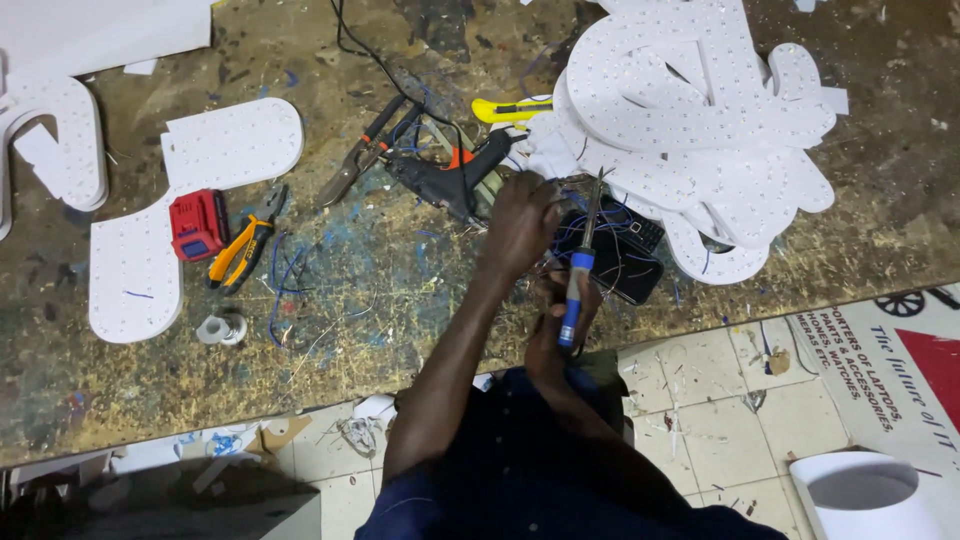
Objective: Soldering electrical wires to LED components on foam board letters for sign assembly.
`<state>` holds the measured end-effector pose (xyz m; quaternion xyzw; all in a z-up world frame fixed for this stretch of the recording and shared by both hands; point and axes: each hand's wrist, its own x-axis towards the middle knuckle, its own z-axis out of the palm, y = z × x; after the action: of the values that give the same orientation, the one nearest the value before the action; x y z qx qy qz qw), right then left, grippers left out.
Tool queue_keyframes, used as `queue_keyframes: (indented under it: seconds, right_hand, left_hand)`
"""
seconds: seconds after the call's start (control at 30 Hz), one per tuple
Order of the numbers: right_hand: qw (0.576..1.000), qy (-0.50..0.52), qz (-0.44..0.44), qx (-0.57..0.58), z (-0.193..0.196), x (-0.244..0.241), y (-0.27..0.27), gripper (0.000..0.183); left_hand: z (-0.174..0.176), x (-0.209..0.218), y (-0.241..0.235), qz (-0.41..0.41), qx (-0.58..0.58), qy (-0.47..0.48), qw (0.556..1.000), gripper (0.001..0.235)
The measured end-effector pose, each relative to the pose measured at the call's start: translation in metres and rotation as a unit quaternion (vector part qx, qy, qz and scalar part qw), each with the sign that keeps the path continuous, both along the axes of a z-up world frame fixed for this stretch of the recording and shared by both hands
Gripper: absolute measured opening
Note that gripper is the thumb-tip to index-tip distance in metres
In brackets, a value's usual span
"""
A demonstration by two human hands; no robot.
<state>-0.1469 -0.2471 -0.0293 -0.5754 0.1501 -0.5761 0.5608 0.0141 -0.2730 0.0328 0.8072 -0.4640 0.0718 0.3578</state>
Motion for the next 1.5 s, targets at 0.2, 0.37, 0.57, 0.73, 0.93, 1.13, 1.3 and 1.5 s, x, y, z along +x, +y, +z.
queue_keyframes:
  seconds: [0.2,0.37,0.57,0.73,0.93,1.13,1.3,1.5]
  right_hand:
    - [0.999,0.036,-0.019,-0.035,0.0,-0.009,0.002,0.058]
    - [0.996,0.073,0.033,-0.03,0.003,-0.013,0.004,0.051]
    - [0.989,0.035,0.134,-0.046,-0.012,-0.005,-0.008,0.048]
    - [0.983,0.0,0.182,0.012,-0.014,0.002,0.004,0.046]
    - [0.96,0.037,0.273,0.053,-0.025,0.009,0.038,0.043]
    - [0.945,0.086,0.316,0.026,-0.038,0.004,0.031,0.038]
    - [0.938,0.107,0.33,0.026,-0.026,0.002,0.032,0.044]
    - [0.941,0.089,0.323,0.046,-0.036,0.004,0.03,0.042]
  left_hand:
    - [-0.077,0.04,-0.027,0.061,-0.021,-0.199,0.978,0.012]
    - [0.048,0.024,0.06,0.108,-0.274,0.074,0.953,0.014]
    - [0.114,0.002,0.228,0.212,-0.511,0.025,0.833,0.01]
    - [0.065,-0.024,0.29,0.297,-0.452,0.034,0.84,0.01]
    - [0.024,-0.043,0.267,0.347,-0.309,0.184,0.866,0.003]
    - [-0.017,-0.031,0.257,0.353,-0.271,0.181,0.877,0.012]
    - [-0.017,-0.03,0.26,0.339,-0.254,0.149,0.893,0.019]
    - [-0.023,-0.029,0.261,0.342,-0.243,0.157,0.894,0.015]
